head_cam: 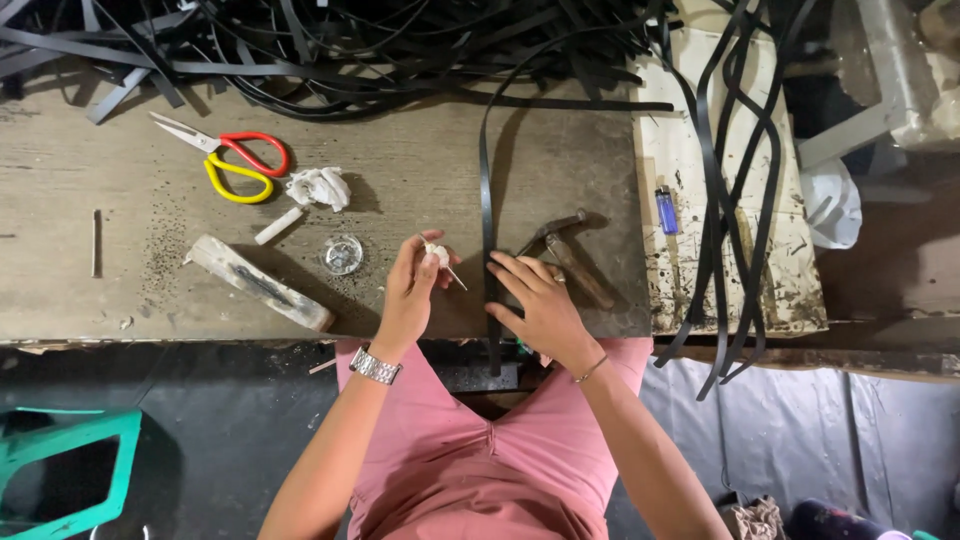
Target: Using a hammer and a manual punch to create a series of holes in a long leather strap on a workbench.
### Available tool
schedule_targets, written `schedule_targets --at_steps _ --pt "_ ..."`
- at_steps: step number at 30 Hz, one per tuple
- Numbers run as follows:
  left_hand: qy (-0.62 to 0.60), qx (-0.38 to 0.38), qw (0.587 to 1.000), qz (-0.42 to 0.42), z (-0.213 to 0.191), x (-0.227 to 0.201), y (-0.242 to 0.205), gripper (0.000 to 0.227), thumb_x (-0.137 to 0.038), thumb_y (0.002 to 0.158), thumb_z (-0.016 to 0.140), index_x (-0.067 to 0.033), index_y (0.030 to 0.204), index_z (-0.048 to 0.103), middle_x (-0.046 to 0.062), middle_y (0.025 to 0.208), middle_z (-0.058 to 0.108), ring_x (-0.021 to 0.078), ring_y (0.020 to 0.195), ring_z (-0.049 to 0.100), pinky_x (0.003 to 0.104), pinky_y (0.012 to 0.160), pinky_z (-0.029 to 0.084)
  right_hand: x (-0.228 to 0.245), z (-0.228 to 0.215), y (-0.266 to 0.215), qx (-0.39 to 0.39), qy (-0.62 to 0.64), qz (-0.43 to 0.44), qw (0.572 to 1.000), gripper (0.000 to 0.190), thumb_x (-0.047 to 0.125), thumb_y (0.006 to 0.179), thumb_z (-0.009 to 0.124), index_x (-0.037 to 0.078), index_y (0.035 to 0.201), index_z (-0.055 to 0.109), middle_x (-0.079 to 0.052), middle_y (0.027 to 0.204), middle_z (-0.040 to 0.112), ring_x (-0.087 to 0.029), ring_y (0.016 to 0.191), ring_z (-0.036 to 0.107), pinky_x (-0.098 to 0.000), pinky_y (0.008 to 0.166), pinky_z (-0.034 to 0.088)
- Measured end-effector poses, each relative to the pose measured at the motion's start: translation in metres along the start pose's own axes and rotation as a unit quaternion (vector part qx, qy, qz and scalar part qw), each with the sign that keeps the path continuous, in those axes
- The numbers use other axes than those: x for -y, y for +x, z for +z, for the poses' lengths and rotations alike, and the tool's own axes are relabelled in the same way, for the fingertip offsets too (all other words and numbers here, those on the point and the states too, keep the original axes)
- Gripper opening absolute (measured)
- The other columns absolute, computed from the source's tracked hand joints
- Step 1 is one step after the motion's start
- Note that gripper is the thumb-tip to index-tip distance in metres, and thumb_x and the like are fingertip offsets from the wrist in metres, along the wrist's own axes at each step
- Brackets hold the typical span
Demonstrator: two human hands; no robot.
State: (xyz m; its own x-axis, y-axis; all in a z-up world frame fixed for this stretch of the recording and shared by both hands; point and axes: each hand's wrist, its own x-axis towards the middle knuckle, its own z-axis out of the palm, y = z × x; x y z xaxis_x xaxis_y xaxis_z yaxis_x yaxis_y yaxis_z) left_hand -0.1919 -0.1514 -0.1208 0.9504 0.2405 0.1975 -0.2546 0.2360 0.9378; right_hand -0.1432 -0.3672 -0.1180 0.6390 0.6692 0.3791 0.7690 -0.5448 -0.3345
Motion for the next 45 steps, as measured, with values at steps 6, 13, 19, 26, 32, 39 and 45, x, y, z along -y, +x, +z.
schedule_targets --at_steps 6,13,19,26,32,39,45 --pt "0.021 0.011 1.0 -0.006 0.004 0.012 0.006 0.035 -0.018 0.104 0.061 0.0023 0.132 0.058 0.019 0.104 0.074 0.0146 0.079 0.066 0.027 0.074 0.057 0.003 -0.003 -0.001 0.034 -0.016 0.027 0.999 0.05 0.044 0.101 0.056 0.022 0.146 0.056 0.001 0.144 0.059 -0.021 0.129 0.054 -0.0424 0.094 0.045" --pt "0.068 -0.046 0.996 -0.039 0.003 0.025 0.005 0.037 -0.015 0.084 0.085 0.0005 0.116 0.074 0.018 0.09 0.078 0.0131 0.065 0.068 0.026 0.063 0.06 0.016 -0.014 0.004 0.04 -0.036 0.026 0.998 0.049 0.039 0.101 0.058 0.017 0.144 0.056 0.0 0.145 0.057 -0.024 0.129 0.053 -0.0469 0.09 0.053" --pt "0.054 -0.068 0.995 -0.052 0.003 0.026 0.004 0.033 -0.011 0.083 0.087 0.0026 0.111 0.075 0.017 0.083 0.073 0.0141 0.06 0.065 0.028 0.059 0.06 0.016 -0.012 0.004 0.036 -0.048 0.029 0.998 0.048 0.041 0.101 0.056 0.017 0.143 0.057 0.001 0.147 0.056 -0.022 0.129 0.052 -0.0466 0.08 0.058" --pt "0.053 -0.086 0.992 -0.069 0.01 0.015 0.004 0.025 -0.008 0.089 0.082 0.0042 0.109 0.072 0.014 0.081 0.066 0.0136 0.055 0.063 0.026 0.052 0.057 0.019 -0.016 0.006 0.025 -0.055 0.021 0.998 0.048 0.045 0.102 0.054 0.019 0.142 0.058 0.003 0.145 0.058 -0.022 0.128 0.054 -0.0449 0.078 0.059" --pt "0.073 -0.08 0.991 -0.077 0.016 0.003 0.007 0.024 -0.01 0.091 0.08 0.0042 0.103 0.064 0.01 0.068 0.059 0.0138 0.045 0.06 0.027 0.046 0.048 0.019 -0.016 0.005 0.037 -0.069 0.024 0.997 0.052 0.05 0.099 0.055 0.021 0.142 0.058 0.003 0.144 0.058 -0.021 0.13 0.053 -0.0442 0.078 0.058" --pt "0.096 -0.057 0.991 -0.077 0.023 -0.014 0.009 0.016 -0.009 0.095 0.073 -0.0026 0.109 0.071 0.008 0.05 0.058 0.0122 0.042 0.054 0.025 0.047 0.047 0.021 -0.016 0.005 0.029 -0.079 0.019 0.996 0.047 0.05 0.102 0.052 0.019 0.136 0.062 -0.001 0.14 0.061 -0.024 0.129 0.053 -0.0441 0.079 0.056" --pt "0.026 -0.027 0.997 -0.072 0.017 -0.009 0.006 0.025 -0.008 0.103 0.053 0.0028 0.123 0.064 0.021 0.098 0.075 0.017 0.06 0.067 0.028 0.058 0.055 0.021 -0.015 0.003 0.034 -0.065 0.027 0.997 0.05 0.049 0.102 0.052 0.021 0.143 0.058 0.003 0.147 0.056 -0.022 0.13 0.052 -0.0426 0.083 0.054"
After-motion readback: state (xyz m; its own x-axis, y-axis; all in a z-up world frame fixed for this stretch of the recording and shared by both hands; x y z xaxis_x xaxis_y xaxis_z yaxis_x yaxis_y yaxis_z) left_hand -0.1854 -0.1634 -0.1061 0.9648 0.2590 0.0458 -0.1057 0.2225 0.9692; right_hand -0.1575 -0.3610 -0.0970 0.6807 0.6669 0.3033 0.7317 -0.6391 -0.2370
